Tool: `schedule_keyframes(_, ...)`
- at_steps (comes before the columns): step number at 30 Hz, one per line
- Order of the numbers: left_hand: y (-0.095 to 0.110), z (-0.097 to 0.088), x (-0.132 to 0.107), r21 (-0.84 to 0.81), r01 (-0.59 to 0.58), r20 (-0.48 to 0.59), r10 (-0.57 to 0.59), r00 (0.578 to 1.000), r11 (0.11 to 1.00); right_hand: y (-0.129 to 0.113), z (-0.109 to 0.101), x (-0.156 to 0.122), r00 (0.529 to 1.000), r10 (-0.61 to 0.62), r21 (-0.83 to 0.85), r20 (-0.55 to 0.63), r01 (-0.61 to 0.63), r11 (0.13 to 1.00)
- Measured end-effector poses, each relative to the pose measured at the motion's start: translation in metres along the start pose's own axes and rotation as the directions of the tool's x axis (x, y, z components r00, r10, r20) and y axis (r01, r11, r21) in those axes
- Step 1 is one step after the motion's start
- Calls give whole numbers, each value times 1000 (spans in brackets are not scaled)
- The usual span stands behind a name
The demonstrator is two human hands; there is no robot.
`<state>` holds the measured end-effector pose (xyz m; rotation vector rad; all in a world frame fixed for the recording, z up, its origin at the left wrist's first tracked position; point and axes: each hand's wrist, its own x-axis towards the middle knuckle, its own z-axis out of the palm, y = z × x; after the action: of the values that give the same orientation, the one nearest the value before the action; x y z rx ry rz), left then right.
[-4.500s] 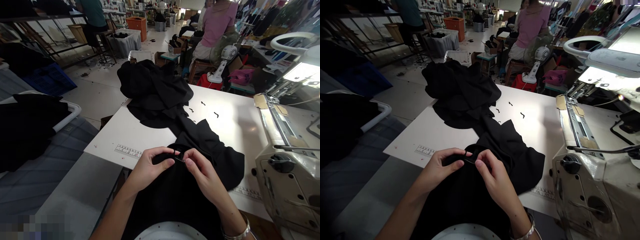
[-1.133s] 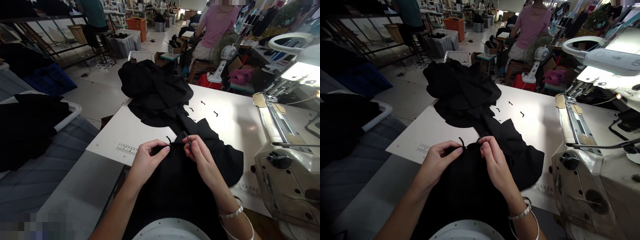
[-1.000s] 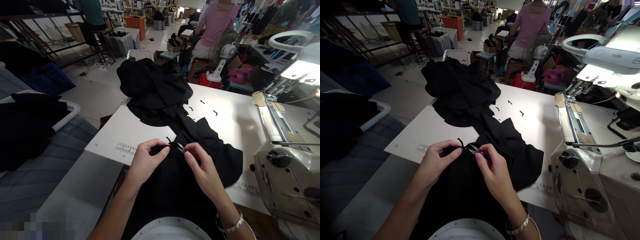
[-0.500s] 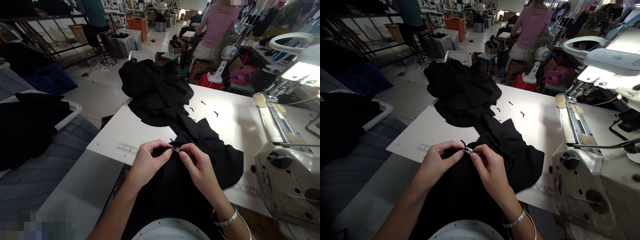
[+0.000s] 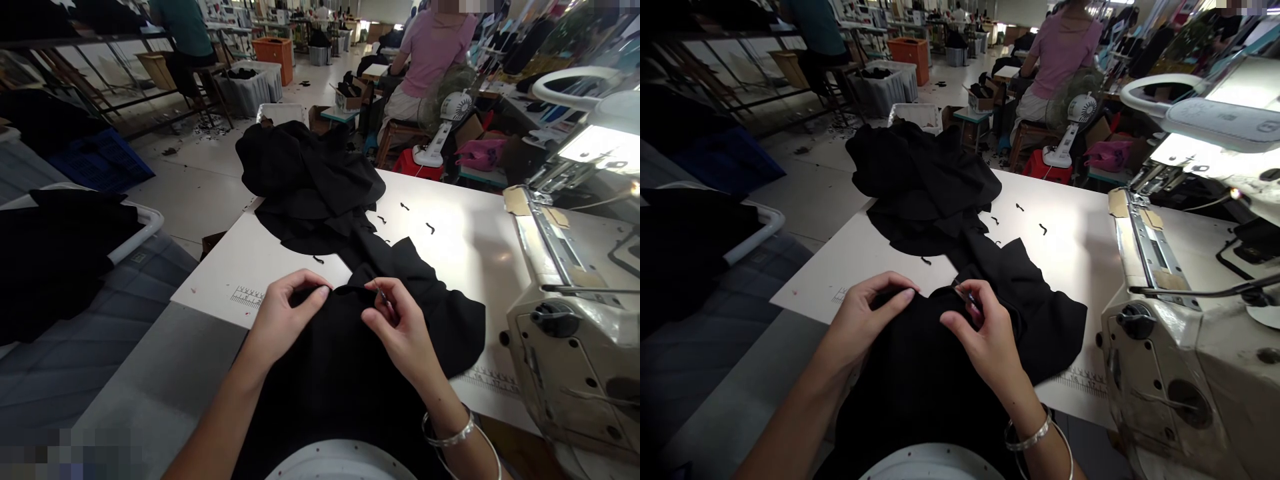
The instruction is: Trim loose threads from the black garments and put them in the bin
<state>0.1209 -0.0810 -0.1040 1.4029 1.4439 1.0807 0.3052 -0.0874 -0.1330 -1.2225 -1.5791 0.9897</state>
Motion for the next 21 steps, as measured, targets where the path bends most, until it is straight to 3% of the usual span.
schedule_keyframes(3, -6, -15, 13, 101, -28, -93, 37, 995, 994, 11, -8, 3, 980, 113, -242, 165, -70, 968)
schedule_keyframes(6, -15, -28, 21, 207, 18, 7, -20, 1000, 978, 20, -13, 4, 962, 182, -374, 204, -95, 923)
schedule_keyframes(9, -25, -36, 18, 306, -22, 161, -29, 987, 952, 25, -15, 8, 987, 135, -211, 85, -114, 971)
schedule_keyframes(12, -34, -40, 8, 352, -155, 226, 77, 971, 923, 28, -17, 19, 990, 123, -89, -71, -129, 988)
schedule_keyframes(17, -39, -40, -6, 430, -231, 258, 126, 958, 873, 25, -23, 36, 978, 63, -152, -200, -94, 984)
schedule_keyframes(21, -43, -32, -12, 517, -301, 389, 93, 916, 802, 19, -34, 17, 948, -101, -254, -302, 22, 967)
